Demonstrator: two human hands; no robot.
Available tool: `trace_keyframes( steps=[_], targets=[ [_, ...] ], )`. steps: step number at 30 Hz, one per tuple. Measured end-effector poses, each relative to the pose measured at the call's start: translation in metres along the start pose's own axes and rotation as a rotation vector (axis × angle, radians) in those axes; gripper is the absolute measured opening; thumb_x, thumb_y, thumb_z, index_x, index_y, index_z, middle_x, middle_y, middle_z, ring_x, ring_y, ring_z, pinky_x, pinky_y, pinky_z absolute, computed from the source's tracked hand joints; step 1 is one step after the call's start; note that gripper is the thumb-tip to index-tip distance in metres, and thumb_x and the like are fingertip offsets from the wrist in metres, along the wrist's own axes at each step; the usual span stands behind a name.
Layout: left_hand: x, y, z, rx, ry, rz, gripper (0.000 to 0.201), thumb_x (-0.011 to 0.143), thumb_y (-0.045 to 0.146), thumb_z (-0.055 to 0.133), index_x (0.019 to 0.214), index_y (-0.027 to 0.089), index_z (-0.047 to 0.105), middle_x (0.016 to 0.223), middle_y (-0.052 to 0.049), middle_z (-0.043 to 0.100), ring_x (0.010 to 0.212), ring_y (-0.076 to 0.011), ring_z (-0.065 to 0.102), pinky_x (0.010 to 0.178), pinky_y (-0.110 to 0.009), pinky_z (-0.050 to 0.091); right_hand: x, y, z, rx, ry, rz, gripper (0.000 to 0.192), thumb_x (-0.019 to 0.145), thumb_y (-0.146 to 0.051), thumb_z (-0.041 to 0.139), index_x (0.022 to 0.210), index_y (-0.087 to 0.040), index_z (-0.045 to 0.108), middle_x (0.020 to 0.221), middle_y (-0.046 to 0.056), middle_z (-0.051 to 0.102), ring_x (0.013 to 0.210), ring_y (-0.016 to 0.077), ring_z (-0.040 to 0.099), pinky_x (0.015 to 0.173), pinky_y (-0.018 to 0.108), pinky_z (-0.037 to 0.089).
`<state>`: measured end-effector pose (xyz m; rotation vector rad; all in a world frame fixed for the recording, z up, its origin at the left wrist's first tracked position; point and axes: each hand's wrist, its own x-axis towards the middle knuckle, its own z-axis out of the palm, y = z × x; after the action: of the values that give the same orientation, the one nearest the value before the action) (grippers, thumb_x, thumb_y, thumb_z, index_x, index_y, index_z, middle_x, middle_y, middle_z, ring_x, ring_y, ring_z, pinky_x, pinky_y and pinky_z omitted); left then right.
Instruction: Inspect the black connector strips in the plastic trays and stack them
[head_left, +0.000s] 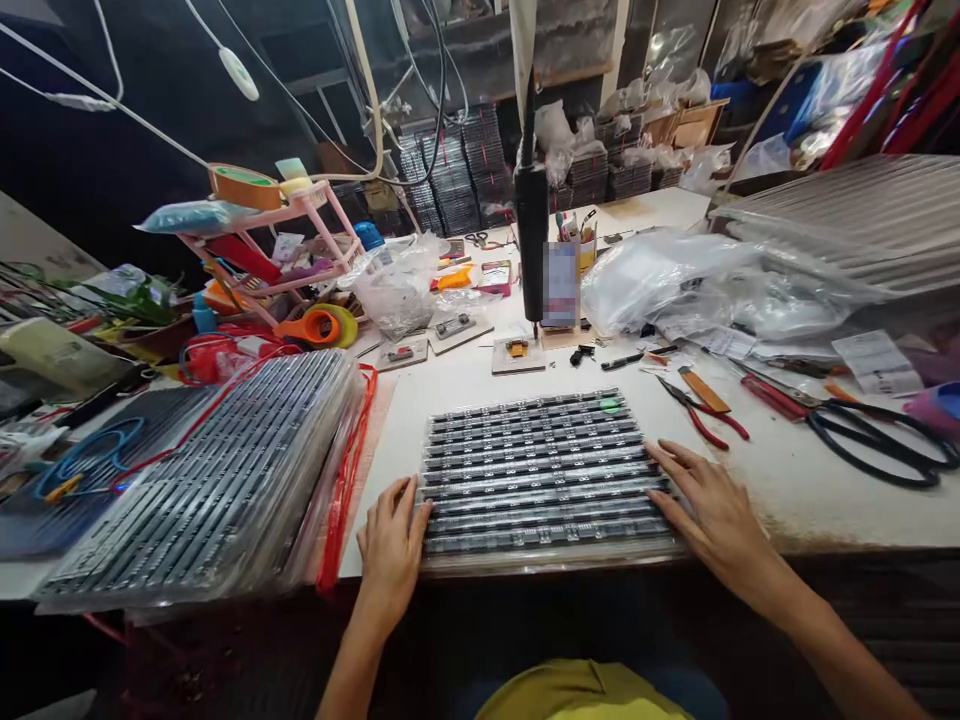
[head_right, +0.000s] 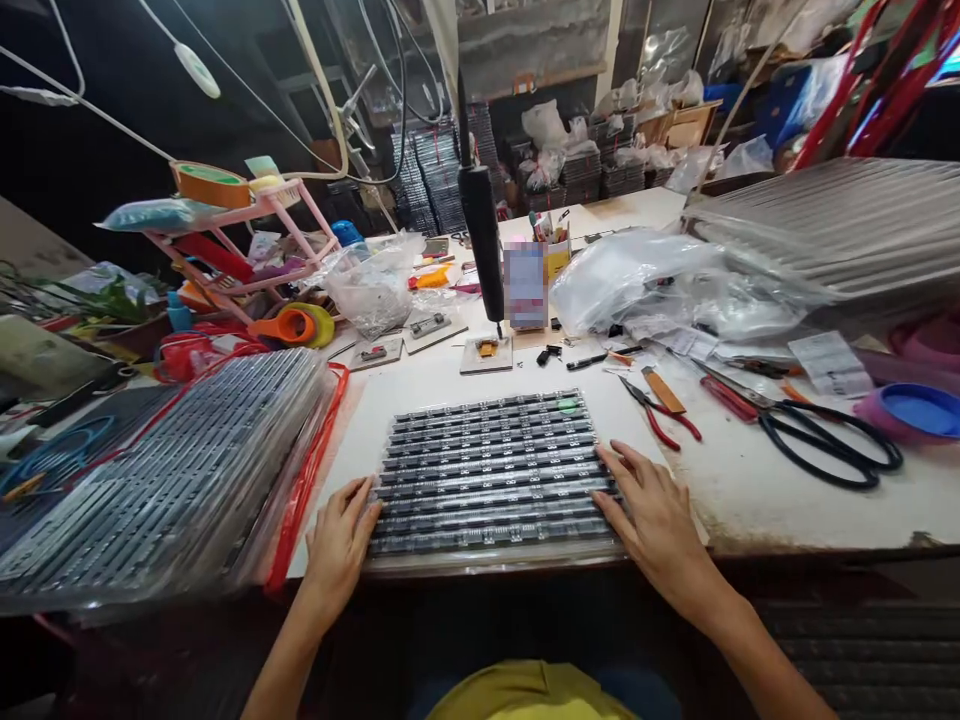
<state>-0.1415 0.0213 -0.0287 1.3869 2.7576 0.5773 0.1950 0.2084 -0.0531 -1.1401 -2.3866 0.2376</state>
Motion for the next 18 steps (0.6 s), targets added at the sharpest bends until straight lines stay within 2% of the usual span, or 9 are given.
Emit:
trace_keyframes(
  steps=[2, 7, 10, 13, 14, 16, 18],
  targets=[
    [0.001, 0.000, 0.002, -0.085, 0.001, -0.018, 0.046, 0.092, 0.042, 0.034, 0.128, 0.024, 0.056, 0.132, -0.012, 0.053, 0.121, -0.0292, 0.047, 0.098, -0.051, 0.037, 0.000, -0.009, 0.010, -0.016, 0.030, 0.012, 0.048, 0.096, -0.044, 0.030, 0.135, -0.022, 0.048, 0.138, 0.013, 0.049, 0.121, 0.0292, 0.049, 0.094, 0.048, 0.041],
    [0.022, -0.005, 0.004, -0.227, -0.006, -0.040, 0.048, 0.090, 0.043, 0.038, 0.125, 0.019, 0.059, 0.135, -0.014, 0.052, 0.126, -0.0316, 0.043, 0.104, -0.058, 0.031, 0.019, -0.030, 0.025, 0.009, 0.104, 0.068, 0.047, 0.097, -0.036, 0.029, 0.131, -0.015, 0.053, 0.140, 0.017, 0.048, 0.126, 0.0301, 0.047, 0.098, 0.050, 0.041],
    [0.026, -0.010, 0.004, -0.388, 0.018, -0.046, 0.046, 0.087, 0.046, 0.044, 0.121, 0.020, 0.062, 0.135, -0.011, 0.054, 0.129, -0.0301, 0.042, 0.110, -0.056, 0.026, 0.019, -0.033, 0.022, 0.133, 0.098, 0.085, 0.045, 0.096, -0.037, 0.034, 0.131, -0.017, 0.053, 0.141, 0.015, 0.048, 0.130, 0.0283, 0.045, 0.100, 0.048, 0.043],
    [0.020, -0.006, -0.003, -0.662, 0.026, -0.110, 0.046, 0.084, 0.048, 0.055, 0.121, 0.022, 0.063, 0.132, -0.009, 0.058, 0.128, -0.0259, 0.045, 0.112, -0.048, 0.028, 0.016, -0.039, 0.005, 0.301, 0.111, 0.118, 0.042, 0.094, -0.038, 0.040, 0.130, -0.022, 0.055, 0.144, 0.010, 0.045, 0.132, 0.0266, 0.043, 0.104, 0.047, 0.041],
    [0.018, -0.003, -0.008, -0.794, 0.040, -0.136, 0.048, 0.083, 0.047, 0.057, 0.124, 0.023, 0.060, 0.127, -0.009, 0.061, 0.124, -0.0240, 0.050, 0.110, -0.045, 0.032, 0.016, -0.043, -0.003, 0.372, 0.122, 0.120, 0.041, 0.094, -0.038, 0.042, 0.131, -0.025, 0.053, 0.146, 0.008, 0.043, 0.133, 0.0258, 0.041, 0.107, 0.046, 0.039],
    [0.012, 0.005, -0.022, -1.085, 0.134, -0.169, 0.053, 0.081, 0.043, 0.063, 0.131, 0.028, 0.054, 0.104, -0.005, 0.071, 0.100, -0.0185, 0.064, 0.096, -0.037, 0.048, 0.018, -0.052, -0.020, 0.522, 0.169, 0.109, 0.042, 0.094, -0.035, 0.043, 0.136, -0.030, 0.047, 0.149, 0.003, 0.038, 0.136, 0.0239, 0.036, 0.110, 0.043, 0.035],
    [0.009, 0.010, -0.038, -1.325, 0.335, -0.174, 0.056, 0.077, 0.035, 0.067, 0.131, 0.031, 0.052, 0.077, 0.002, 0.071, 0.071, -0.0125, 0.065, 0.073, -0.027, 0.056, 0.021, -0.056, -0.033, 0.637, 0.259, 0.098, 0.044, 0.095, -0.033, 0.042, 0.139, -0.033, 0.043, 0.150, 0.000, 0.036, 0.137, 0.0228, 0.035, 0.111, 0.041, 0.034]
  ],
)
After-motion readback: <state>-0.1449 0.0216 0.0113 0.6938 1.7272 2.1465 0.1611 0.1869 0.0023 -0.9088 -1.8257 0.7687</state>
